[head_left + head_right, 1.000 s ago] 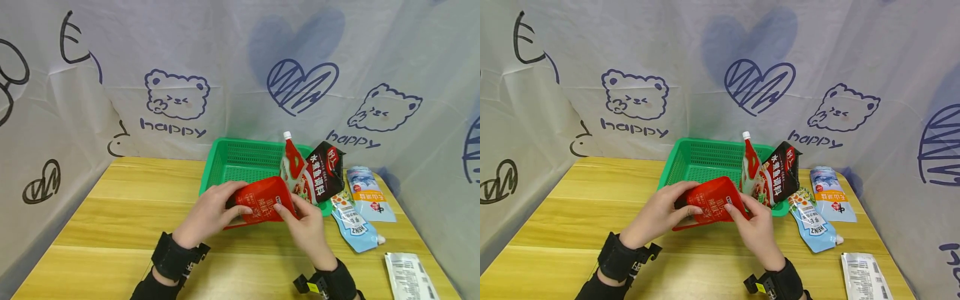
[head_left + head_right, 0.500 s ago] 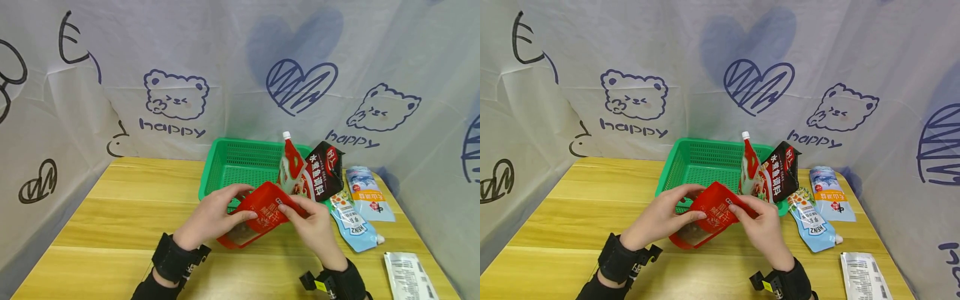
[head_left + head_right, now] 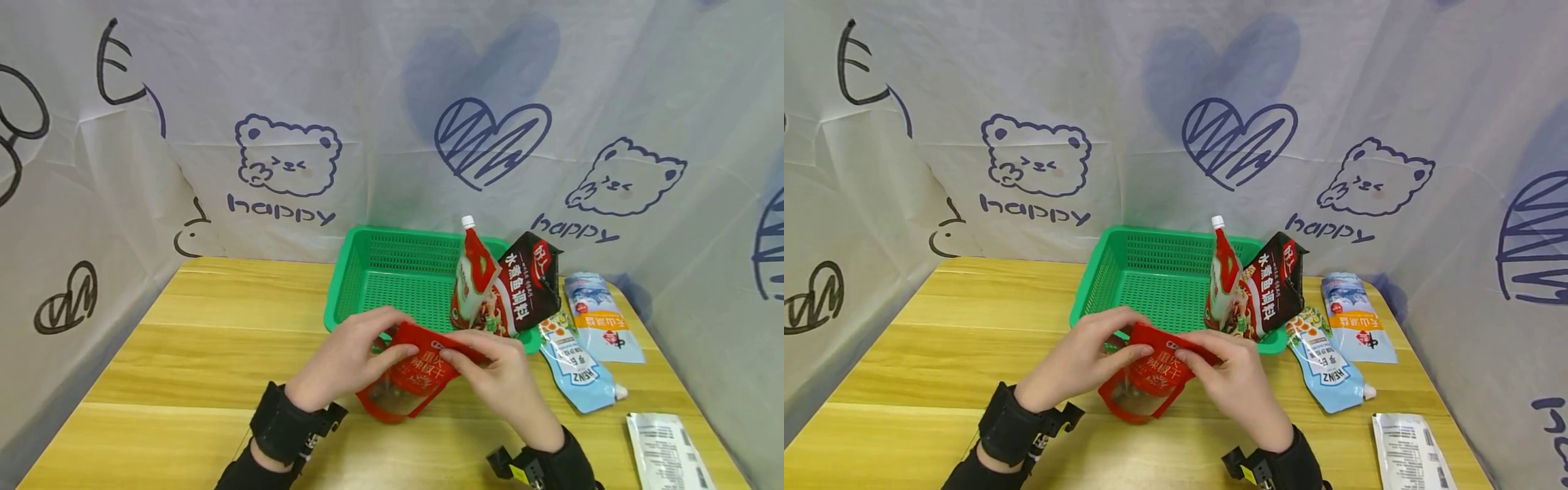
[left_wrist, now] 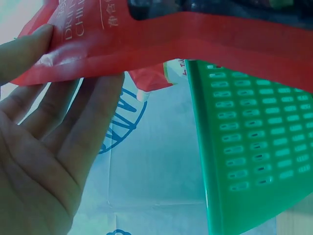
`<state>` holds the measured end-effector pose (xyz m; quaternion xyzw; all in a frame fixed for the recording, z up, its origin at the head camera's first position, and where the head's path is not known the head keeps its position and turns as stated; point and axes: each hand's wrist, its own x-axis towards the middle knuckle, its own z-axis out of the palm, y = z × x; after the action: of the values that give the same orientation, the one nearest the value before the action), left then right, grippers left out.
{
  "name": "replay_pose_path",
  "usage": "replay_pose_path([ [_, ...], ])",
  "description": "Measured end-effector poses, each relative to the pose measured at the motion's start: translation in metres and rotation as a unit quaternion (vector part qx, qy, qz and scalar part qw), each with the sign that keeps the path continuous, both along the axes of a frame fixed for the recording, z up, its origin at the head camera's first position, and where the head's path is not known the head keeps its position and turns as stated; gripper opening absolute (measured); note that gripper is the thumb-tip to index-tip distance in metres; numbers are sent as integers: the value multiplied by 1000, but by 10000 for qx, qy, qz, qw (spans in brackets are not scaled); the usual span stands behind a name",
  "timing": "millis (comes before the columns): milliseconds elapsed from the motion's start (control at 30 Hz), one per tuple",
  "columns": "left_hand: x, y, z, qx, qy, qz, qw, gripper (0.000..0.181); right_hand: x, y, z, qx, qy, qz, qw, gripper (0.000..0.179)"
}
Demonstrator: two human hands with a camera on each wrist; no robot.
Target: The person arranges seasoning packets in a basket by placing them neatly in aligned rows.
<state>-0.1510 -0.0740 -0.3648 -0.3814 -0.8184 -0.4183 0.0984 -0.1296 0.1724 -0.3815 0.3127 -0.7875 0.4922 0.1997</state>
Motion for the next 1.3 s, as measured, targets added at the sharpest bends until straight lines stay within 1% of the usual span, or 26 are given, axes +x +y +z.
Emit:
replay_pose_path([
  [67,0,-1,0,113,-82,-74,9999,19,1,-1,1,-43,-84,-27,10000,29],
  [200,0,-1,0,484,-352,-126,9981,18,3,-2,2,-404,-508,-91,9978,38],
  [333,1,-2,1,951,-641,-21,9934,20,5,-3,3,-865,-1064,-44,9905,48],
  [400,1,-3,1,1154,-779,40,9902,22,5,-3,2,-895,-1220,49,9885,48],
  [467,1,-4,2,1285,-844,103,9881,23,4,-3,1,-828,-1309,209,9877,47],
  [567,1,-5,2,1312,-845,182,9876,23,4,-4,0,-643,-1299,394,9887,46],
  [633,0,-6,1,1252,-844,221,9883,23,4,-4,-1,-631,-1335,460,9880,47],
  [767,-2,-6,0,1120,-931,206,9891,26,4,-6,-3,-743,-1417,457,9861,46],
  [867,-3,-8,0,1064,-929,233,9897,33,4,-7,-3,-875,-1450,361,9849,47],
  [967,-4,-11,0,1093,-830,310,9900,40,5,-8,-1,-1104,-1316,118,9851,49],
  [1067,-7,-15,-1,1038,-578,499,9917,41,4,-7,3,-1408,-1107,-248,9835,53],
  [1133,-9,-18,-1,844,-297,708,9935,40,3,-6,7,-1617,-1045,-515,9799,57],
  [1233,-12,-23,-3,369,52,1059,9937,39,0,-6,16,-1883,-1019,-785,9736,61],
  [1300,-13,-25,-5,22,199,1230,9922,38,-3,-7,22,-2057,-939,-816,9707,63],
])
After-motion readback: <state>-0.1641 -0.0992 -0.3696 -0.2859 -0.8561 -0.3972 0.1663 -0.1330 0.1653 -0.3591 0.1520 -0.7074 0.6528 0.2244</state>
